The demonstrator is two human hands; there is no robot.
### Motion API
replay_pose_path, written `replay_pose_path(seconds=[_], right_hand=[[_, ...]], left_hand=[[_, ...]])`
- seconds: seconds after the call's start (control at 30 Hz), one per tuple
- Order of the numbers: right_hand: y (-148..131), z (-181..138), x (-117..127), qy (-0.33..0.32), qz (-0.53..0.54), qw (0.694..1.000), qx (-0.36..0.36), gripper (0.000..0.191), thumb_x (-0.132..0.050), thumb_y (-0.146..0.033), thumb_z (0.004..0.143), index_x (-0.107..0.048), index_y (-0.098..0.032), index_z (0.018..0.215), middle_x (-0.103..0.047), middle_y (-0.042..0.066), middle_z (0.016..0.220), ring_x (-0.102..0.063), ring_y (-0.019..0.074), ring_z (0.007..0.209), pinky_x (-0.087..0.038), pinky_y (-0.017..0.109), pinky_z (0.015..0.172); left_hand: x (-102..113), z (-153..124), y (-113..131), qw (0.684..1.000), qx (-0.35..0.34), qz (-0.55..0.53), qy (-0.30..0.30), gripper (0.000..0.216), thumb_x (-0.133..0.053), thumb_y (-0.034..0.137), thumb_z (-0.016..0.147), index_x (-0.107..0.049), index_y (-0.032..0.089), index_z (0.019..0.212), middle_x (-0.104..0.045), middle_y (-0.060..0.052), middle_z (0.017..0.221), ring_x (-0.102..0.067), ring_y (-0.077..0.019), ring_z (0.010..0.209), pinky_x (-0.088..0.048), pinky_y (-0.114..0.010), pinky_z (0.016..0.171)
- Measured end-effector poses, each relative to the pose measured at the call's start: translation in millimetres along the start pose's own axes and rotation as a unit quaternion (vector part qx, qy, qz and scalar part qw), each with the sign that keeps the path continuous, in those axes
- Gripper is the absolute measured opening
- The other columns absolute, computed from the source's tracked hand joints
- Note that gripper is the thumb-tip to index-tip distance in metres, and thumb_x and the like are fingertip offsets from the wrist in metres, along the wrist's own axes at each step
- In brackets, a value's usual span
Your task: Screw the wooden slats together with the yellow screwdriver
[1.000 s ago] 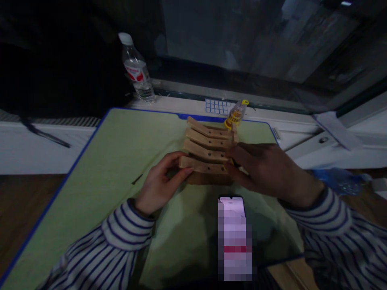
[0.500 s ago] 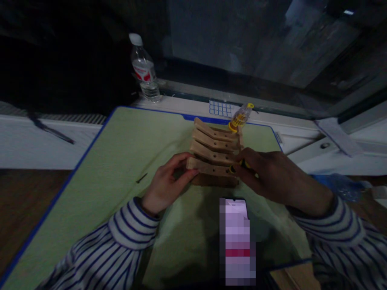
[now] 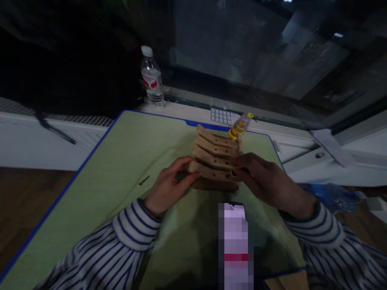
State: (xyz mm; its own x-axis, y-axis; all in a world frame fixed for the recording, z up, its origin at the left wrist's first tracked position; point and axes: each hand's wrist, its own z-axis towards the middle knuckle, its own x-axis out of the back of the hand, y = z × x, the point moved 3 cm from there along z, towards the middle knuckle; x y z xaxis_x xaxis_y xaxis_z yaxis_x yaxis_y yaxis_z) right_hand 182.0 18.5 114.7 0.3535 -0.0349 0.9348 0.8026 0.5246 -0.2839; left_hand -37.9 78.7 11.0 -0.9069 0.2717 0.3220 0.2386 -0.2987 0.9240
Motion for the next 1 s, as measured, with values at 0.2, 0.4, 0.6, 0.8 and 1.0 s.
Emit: replay_pose_path(seconds=[0.2, 0.4, 0.6, 0.8, 1.0], right_hand=[[1.0, -3.0, 13.1, -0.067, 0.036, 0.997, -0.032, 0.039, -0.044, -0.022, 0.097, -0.041, -0.022, 0.136, -0.059, 0.013, 0.129, -0.067, 0.0205, 0.103, -0.058, 0.034, 0.081], [0.6, -0.1, 17.7, -0.091, 0.013, 0.996, -0.008, 0.042, -0.042, -0.021, 0.099, -0.040, -0.025, 0.140, -0.062, 0.010, 0.129, -0.064, 0.0196, 0.112, -0.057, 0.035, 0.089], [3.7, -5.6, 11.8, -0.050, -0.038, 0.997, -0.041, 0.031, -0.045, -0.024, 0.097, -0.050, -0.020, 0.128, -0.069, 0.009, 0.110, -0.071, 0.0221, 0.087, -0.059, 0.034, 0.067], [0.6, -3.7, 6.3, 0.002, -0.076, 0.997, -0.024, 0.029, -0.048, -0.021, 0.096, -0.053, -0.017, 0.124, -0.071, 0.009, 0.097, -0.071, 0.0210, 0.077, -0.056, 0.032, 0.060], [2.6, -6.8, -2.5, 0.104, -0.094, 0.990, -0.004, 0.027, -0.057, -0.024, 0.093, -0.053, -0.016, 0.119, -0.074, 0.008, 0.094, -0.069, 0.0165, 0.066, -0.053, 0.026, 0.053]], left_hand=[[0.3, 0.7, 1.4, 1.000, -0.011, 0.006, -0.006, 0.037, -0.066, 0.039, 0.084, -0.060, 0.020, 0.115, -0.071, -0.005, 0.099, -0.068, -0.0186, 0.091, -0.056, -0.033, 0.084], [-0.4, -1.0, -3.0, 1.000, 0.000, 0.005, -0.004, 0.042, -0.065, 0.043, 0.083, -0.059, 0.019, 0.116, -0.070, -0.006, 0.097, -0.067, -0.0187, 0.087, -0.055, -0.033, 0.079], [-2.6, -1.9, -4.0, 1.000, 0.003, -0.004, 0.002, 0.043, -0.064, 0.045, 0.083, -0.058, 0.018, 0.116, -0.069, -0.005, 0.093, -0.066, -0.0184, 0.084, -0.054, -0.032, 0.075], [-2.4, -0.8, -5.8, 1.000, 0.008, -0.006, -0.002, 0.042, -0.065, 0.045, 0.083, -0.058, 0.019, 0.116, -0.069, -0.006, 0.095, -0.066, -0.0193, 0.087, -0.055, -0.034, 0.076], [-1.4, 0.8, -2.8, 1.000, -0.017, -0.003, 0.001, 0.039, -0.067, 0.041, 0.083, -0.059, 0.019, 0.115, -0.070, -0.004, 0.091, -0.067, -0.0170, 0.082, -0.054, -0.031, 0.076]])
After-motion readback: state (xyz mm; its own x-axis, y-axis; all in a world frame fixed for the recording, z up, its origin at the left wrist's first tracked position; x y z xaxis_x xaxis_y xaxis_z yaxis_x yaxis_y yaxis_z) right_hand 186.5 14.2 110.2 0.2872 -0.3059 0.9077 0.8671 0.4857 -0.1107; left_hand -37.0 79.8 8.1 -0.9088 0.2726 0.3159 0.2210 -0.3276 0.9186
